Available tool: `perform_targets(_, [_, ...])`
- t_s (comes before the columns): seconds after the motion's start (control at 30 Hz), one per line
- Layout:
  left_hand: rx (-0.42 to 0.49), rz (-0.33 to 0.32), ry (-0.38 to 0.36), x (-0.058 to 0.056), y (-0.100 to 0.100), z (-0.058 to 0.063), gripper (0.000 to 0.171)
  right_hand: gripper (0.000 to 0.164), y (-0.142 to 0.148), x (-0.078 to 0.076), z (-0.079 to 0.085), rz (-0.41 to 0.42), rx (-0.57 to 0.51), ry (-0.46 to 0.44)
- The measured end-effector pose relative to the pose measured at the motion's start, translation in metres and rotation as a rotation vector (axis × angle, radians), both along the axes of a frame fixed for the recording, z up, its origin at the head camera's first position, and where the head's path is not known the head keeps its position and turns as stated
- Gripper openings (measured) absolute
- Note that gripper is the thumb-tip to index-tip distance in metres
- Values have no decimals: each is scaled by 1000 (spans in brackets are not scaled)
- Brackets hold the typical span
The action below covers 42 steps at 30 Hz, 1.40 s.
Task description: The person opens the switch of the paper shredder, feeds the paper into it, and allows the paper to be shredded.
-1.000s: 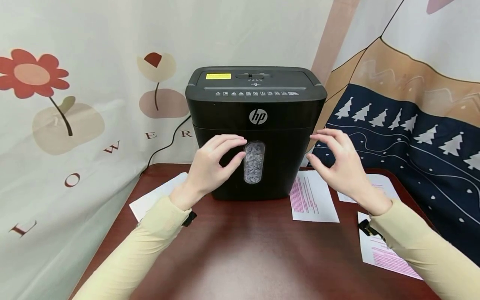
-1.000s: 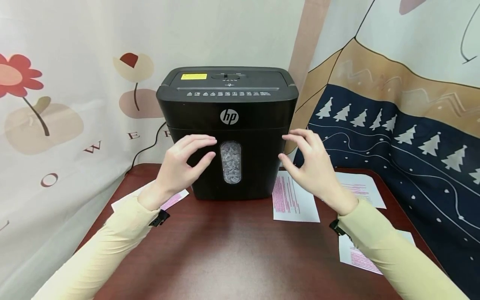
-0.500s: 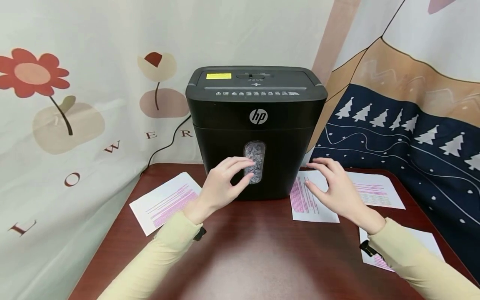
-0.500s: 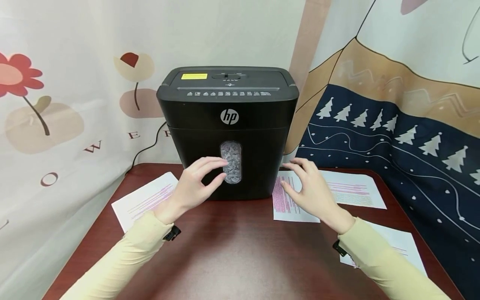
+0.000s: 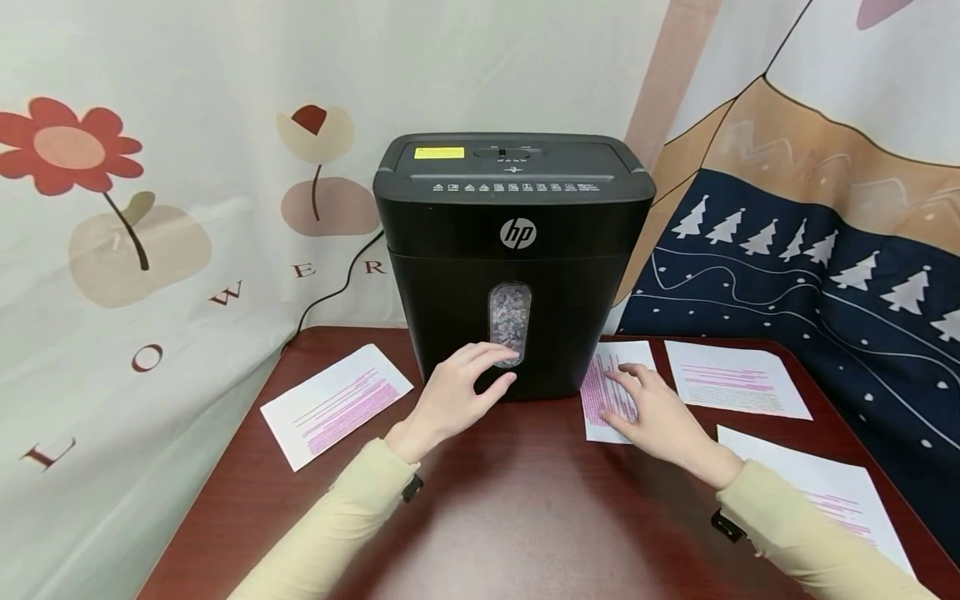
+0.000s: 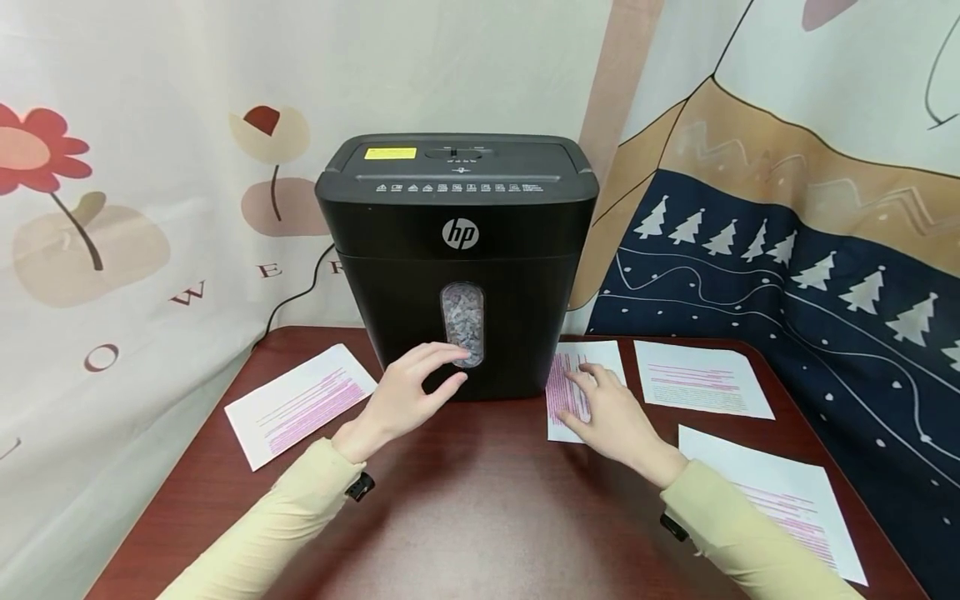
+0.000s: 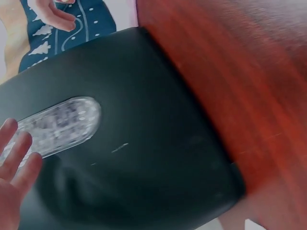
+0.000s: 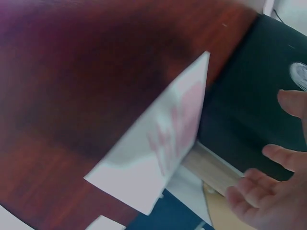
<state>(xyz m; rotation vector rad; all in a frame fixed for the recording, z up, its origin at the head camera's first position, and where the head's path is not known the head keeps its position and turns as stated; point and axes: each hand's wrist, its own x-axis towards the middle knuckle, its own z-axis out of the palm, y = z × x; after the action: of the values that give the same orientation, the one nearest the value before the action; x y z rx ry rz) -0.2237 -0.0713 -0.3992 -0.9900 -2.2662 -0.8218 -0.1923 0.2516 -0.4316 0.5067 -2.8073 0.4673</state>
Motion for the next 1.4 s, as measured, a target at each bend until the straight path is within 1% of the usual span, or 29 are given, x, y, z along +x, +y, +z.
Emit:
perform_targets(0.1, [-53, 12, -34, -1, 1, -10, 29, 67, -1, 0, -11, -20, 40, -46])
perform_targets(0.17, [-97, 16, -63, -2, 3, -15, 31, 70, -2, -1, -17, -39, 54, -93])
perform_targets(0.27, [-178, 15, -134, -1, 6, -21, 36, 75, -5, -3, -25, -69, 69, -173])
perform_targets(0.43, [-318, -33, -272, 1, 14, -26, 43, 85, -11, -6, -34, -113, 101, -277])
perform_targets(0.57, [-385, -68, -338, 2, 21, -30, 45, 86, -14, -5, -37, -130, 128, -313])
perform_targets(0.7, [-420, -86, -346, 1, 27, -36, 44, 78, -14, -4, -39, -134, 148, -315])
perform_targets(0.83, [-435, -110, -352, 1, 32, -42, 44, 70, -11, 0, -41, -131, 158, -314])
perform_targets(0.93, [-447, -126, -352, 1, 36, -46, 43, 68, -7, 5, -42, -119, 153, -300])
perform_targets(1.07, [-473, -140, -334, 0, 48, -49, 42, 68, 1, 15, -42, -72, 166, -274])
perform_targets(1.23, [-521, -150, -327, 0, 64, -50, 41, 67, 11, 27, -37, 17, 190, -283])
perform_targets(1.3, [-538, -151, -323, -1, 69, -52, 40, 65, 13, 31, -35, 40, 193, -284])
perform_targets(1.4, [-548, -154, -323, -1, 73, -54, 40, 62, 17, 36, -35, 54, 188, -255])
